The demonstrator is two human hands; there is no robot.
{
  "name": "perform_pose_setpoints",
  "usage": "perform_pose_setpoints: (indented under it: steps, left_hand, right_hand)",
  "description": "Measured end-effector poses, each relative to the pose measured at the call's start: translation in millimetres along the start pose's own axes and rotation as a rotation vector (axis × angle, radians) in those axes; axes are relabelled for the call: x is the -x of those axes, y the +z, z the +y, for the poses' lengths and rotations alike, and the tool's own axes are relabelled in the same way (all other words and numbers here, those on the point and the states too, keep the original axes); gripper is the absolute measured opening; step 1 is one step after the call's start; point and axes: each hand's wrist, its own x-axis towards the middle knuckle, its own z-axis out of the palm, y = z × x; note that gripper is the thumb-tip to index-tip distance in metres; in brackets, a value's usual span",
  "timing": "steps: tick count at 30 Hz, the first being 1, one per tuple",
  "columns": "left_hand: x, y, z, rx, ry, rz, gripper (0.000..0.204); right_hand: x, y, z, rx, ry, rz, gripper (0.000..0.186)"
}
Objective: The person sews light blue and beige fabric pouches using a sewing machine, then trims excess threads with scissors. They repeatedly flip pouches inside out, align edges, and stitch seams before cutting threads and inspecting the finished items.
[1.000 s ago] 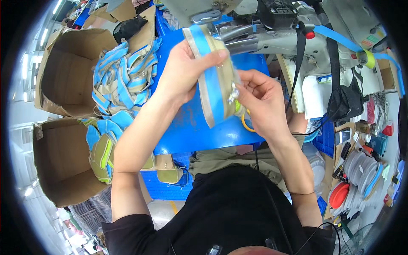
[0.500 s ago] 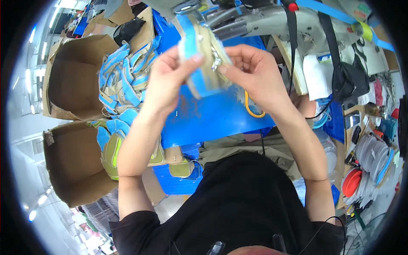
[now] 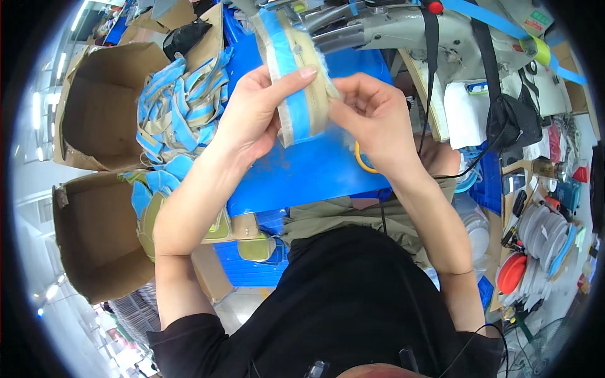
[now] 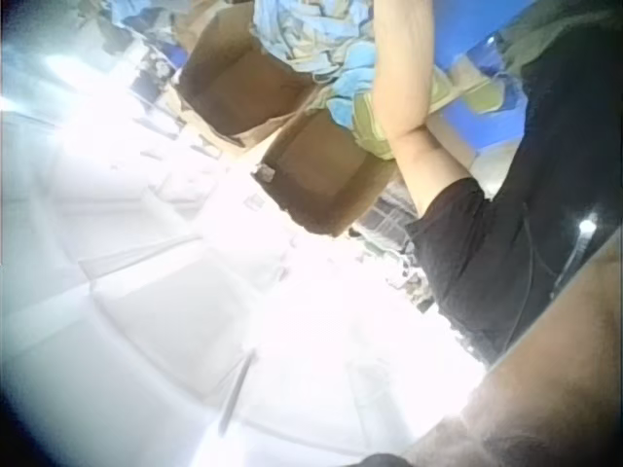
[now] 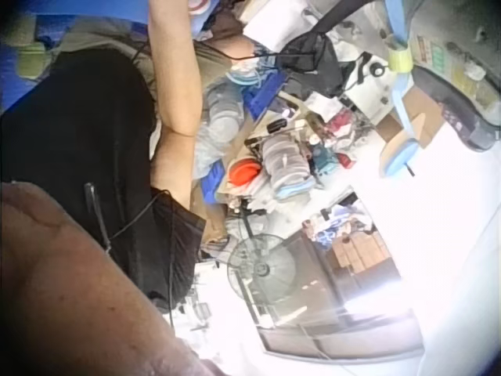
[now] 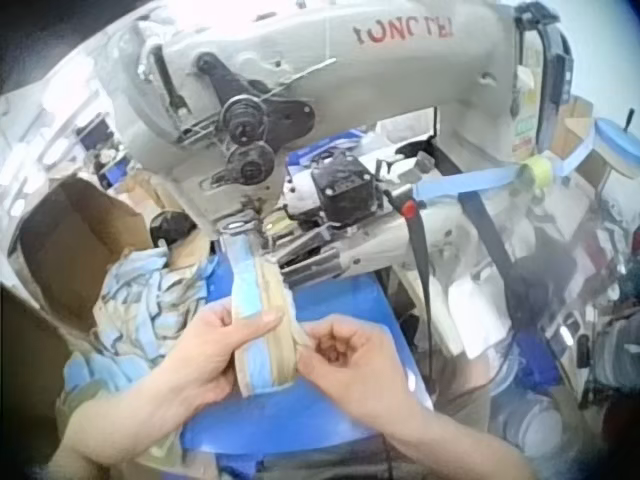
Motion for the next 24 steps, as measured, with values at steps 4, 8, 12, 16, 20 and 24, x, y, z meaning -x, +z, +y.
perform_pose_setpoints:
  steps: [4, 8, 12, 16, 20, 24]
  left_hand:
    - [-4, 4, 1, 0.026, -0.028, 0.010, 0.030]
    - [-6, 4, 3, 0.062, -0.049, -0.013, 0.029]
    - [-11, 5, 9, 0.085, -0.041, 0.031, 0.028]
    - [-25, -6, 14, 0.093, -0.027, 0.002, 0.028]
    - [-30, -8, 16, 0.099, -0.028, -0.003, 0.028]
    - [-30, -8, 18, 0.086, -0.038, 0.005, 0.029]
  right_hand:
    - [3, 1, -6, -0.004, 0.028, 0.005, 0.014]
    - [4, 3, -2, -0.074, 0.011, 0.030, 0.012]
    - [-3, 6, -3, -0.114, 0.013, 0.037, 0.011]
    - [-16, 9, -2, -0.118, 0.036, 0.026, 0.010]
    - [-20, 11, -2, -0.132, 0.033, 0.032, 0.010]
    - [-18, 11, -2, -0.115, 0.032, 0.030, 0.011]
